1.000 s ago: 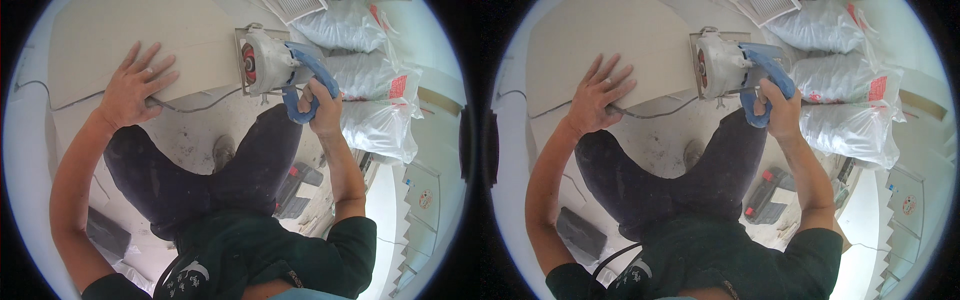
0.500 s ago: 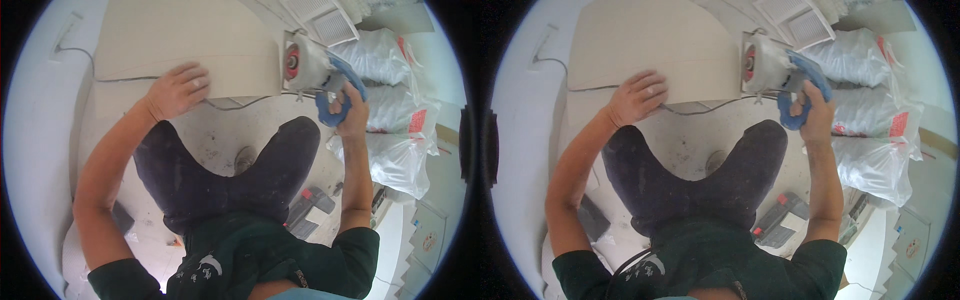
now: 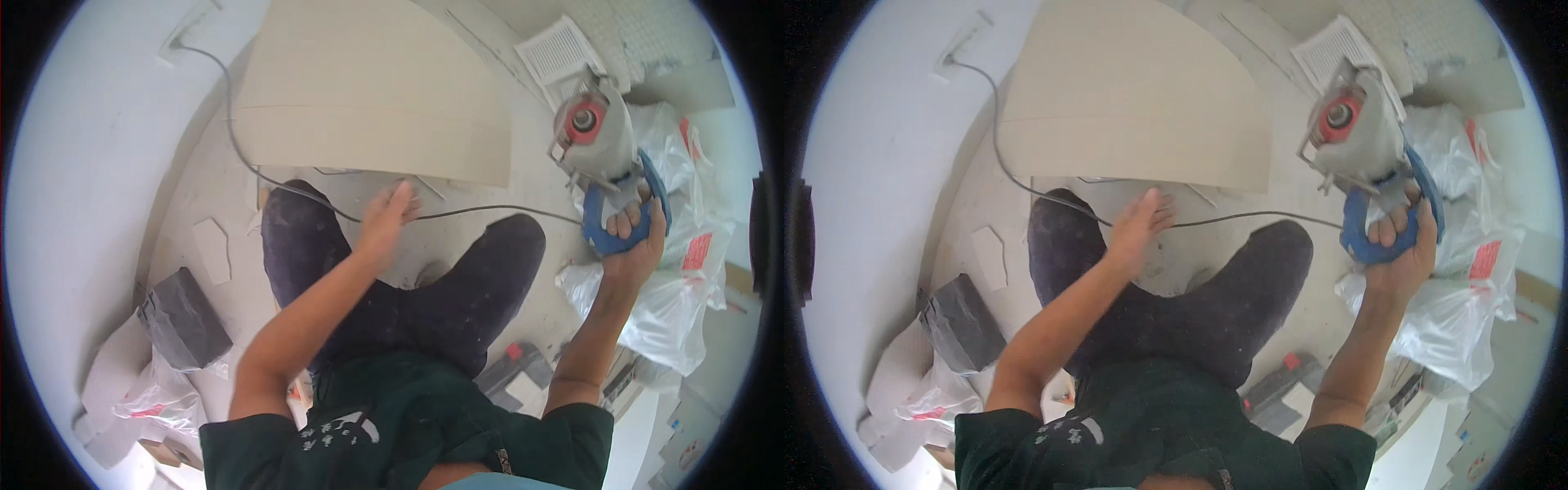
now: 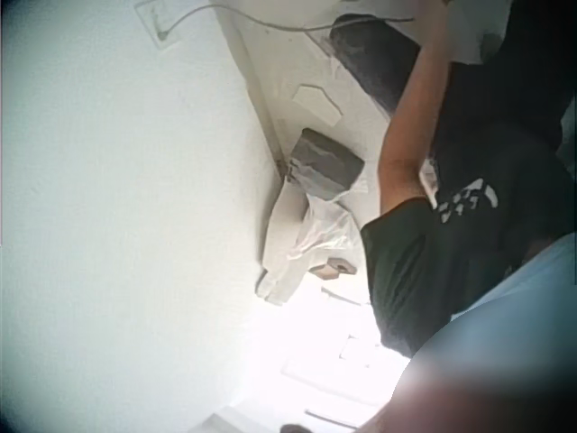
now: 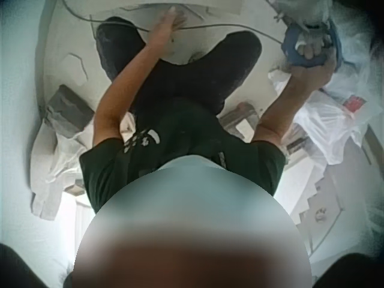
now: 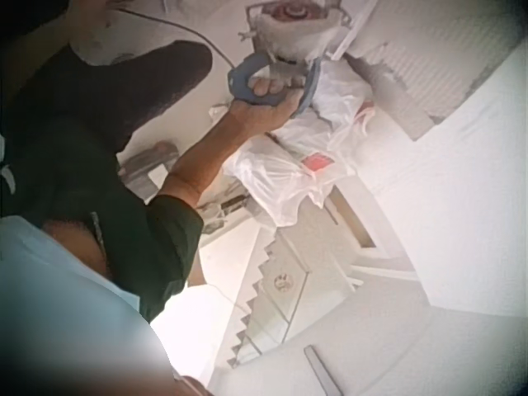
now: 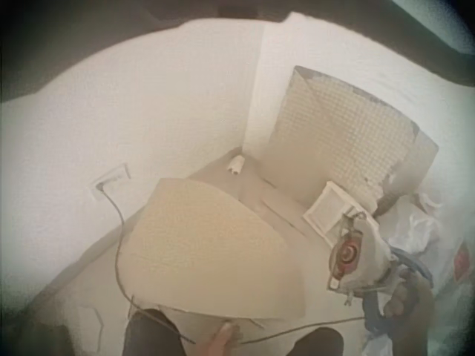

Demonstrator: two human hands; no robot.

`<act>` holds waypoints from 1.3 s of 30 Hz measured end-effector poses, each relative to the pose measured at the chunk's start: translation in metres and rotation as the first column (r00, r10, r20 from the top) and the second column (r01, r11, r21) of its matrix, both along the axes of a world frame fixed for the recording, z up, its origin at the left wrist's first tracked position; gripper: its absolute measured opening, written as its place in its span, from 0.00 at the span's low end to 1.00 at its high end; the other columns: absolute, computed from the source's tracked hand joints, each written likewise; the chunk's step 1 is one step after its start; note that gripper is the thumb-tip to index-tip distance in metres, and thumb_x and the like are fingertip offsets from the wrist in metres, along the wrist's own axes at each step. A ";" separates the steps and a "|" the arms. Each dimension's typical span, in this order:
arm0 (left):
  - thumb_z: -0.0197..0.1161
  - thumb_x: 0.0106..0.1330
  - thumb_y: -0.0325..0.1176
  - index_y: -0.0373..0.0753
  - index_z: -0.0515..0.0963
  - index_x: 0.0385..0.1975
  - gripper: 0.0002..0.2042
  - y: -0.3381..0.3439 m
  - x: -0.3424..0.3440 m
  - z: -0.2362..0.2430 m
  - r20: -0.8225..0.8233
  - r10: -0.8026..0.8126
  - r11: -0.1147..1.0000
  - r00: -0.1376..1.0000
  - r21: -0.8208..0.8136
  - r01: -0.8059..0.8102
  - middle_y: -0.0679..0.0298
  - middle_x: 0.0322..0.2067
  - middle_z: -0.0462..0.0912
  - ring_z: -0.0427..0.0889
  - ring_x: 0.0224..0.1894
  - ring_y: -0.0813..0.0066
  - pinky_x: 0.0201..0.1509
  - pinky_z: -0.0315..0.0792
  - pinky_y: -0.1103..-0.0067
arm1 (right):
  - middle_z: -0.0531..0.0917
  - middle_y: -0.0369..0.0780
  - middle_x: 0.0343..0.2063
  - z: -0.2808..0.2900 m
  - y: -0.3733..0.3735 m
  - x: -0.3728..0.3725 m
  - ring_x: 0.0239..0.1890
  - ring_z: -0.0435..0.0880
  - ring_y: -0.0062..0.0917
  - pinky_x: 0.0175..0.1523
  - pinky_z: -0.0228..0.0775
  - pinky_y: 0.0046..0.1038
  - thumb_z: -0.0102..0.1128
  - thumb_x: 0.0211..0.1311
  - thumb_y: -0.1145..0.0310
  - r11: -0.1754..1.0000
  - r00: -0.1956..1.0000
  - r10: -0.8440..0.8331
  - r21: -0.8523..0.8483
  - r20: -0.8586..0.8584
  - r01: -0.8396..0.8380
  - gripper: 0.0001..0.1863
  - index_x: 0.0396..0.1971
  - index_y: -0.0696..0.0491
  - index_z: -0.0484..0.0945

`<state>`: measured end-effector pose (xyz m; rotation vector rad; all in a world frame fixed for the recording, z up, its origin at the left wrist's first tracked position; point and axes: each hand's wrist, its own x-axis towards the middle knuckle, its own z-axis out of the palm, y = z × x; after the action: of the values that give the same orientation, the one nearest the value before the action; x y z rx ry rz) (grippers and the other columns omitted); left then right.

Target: Measure a tile with a tape measure and cut it using a circular saw.

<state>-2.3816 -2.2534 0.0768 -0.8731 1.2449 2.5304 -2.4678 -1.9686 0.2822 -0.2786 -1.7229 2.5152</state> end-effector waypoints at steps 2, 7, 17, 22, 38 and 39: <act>0.58 0.72 0.45 0.26 0.63 0.60 0.29 0.023 -0.032 -0.011 -0.038 0.141 0.967 0.989 0.219 -0.129 0.50 0.58 0.72 0.73 0.61 0.59 0.68 0.66 0.64 | 0.64 0.31 0.20 0.005 -0.006 0.003 0.18 0.63 0.16 0.27 0.59 0.23 0.49 0.73 0.60 1.000 0.999 0.006 0.013 -0.034 -0.005 0.17 0.50 0.58 0.72; 0.59 0.72 0.39 0.27 0.67 0.57 0.23 0.047 -0.056 -0.022 -0.101 0.426 0.868 0.899 0.325 -0.374 0.52 0.54 0.76 0.78 0.55 0.61 0.62 0.73 0.65 | 0.63 0.30 0.20 0.011 -0.024 0.014 0.18 0.61 0.14 0.26 0.57 0.21 0.50 0.74 0.60 1.000 0.998 -0.010 0.016 -0.070 0.011 0.17 0.50 0.58 0.72; 0.60 0.71 0.37 0.28 0.72 0.53 0.19 -0.063 0.017 -0.021 -0.167 0.075 0.994 0.983 0.090 -0.061 0.54 0.50 0.81 0.82 0.49 0.65 0.55 0.77 0.67 | 0.65 0.31 0.21 0.028 -0.045 0.025 0.19 0.62 0.16 0.27 0.58 0.23 0.49 0.73 0.61 0.998 0.992 -0.012 0.056 -0.126 0.019 0.15 0.49 0.57 0.72; 0.57 0.72 0.38 0.29 0.72 0.56 0.20 -0.123 0.057 -0.016 -0.123 -0.131 0.991 0.984 -0.020 0.130 0.56 0.51 0.80 0.81 0.52 0.65 0.54 0.76 0.68 | 0.66 0.31 0.21 0.026 -0.055 0.024 0.19 0.62 0.16 0.27 0.58 0.23 0.49 0.73 0.60 0.997 0.992 0.034 0.073 -0.120 -0.025 0.16 0.48 0.58 0.72; 0.47 0.76 0.43 0.25 0.72 0.37 0.21 -0.159 0.048 -0.027 -0.205 0.330 0.395 0.922 -0.857 -0.332 0.49 0.32 0.79 0.76 0.36 0.64 0.44 0.70 0.70 | 0.67 0.32 0.20 0.022 -0.052 0.022 0.19 0.66 0.18 0.27 0.62 0.25 0.53 0.71 0.61 0.997 0.995 -0.025 0.070 -0.095 0.032 0.14 0.45 0.57 0.74; 0.47 0.76 0.43 0.26 0.72 0.36 0.21 -0.163 0.054 -0.027 -0.174 0.292 0.430 0.941 -0.855 -0.291 0.50 0.32 0.79 0.76 0.36 0.64 0.43 0.70 0.69 | 0.67 0.32 0.20 0.022 -0.051 0.023 0.19 0.66 0.18 0.27 0.62 0.25 0.53 0.71 0.61 0.997 0.995 -0.035 0.059 -0.092 0.040 0.14 0.45 0.57 0.74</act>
<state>-2.3274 -2.4161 0.0494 -1.3529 2.6933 1.9252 -2.4452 -2.0198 0.3039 -0.1872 -1.7394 2.4044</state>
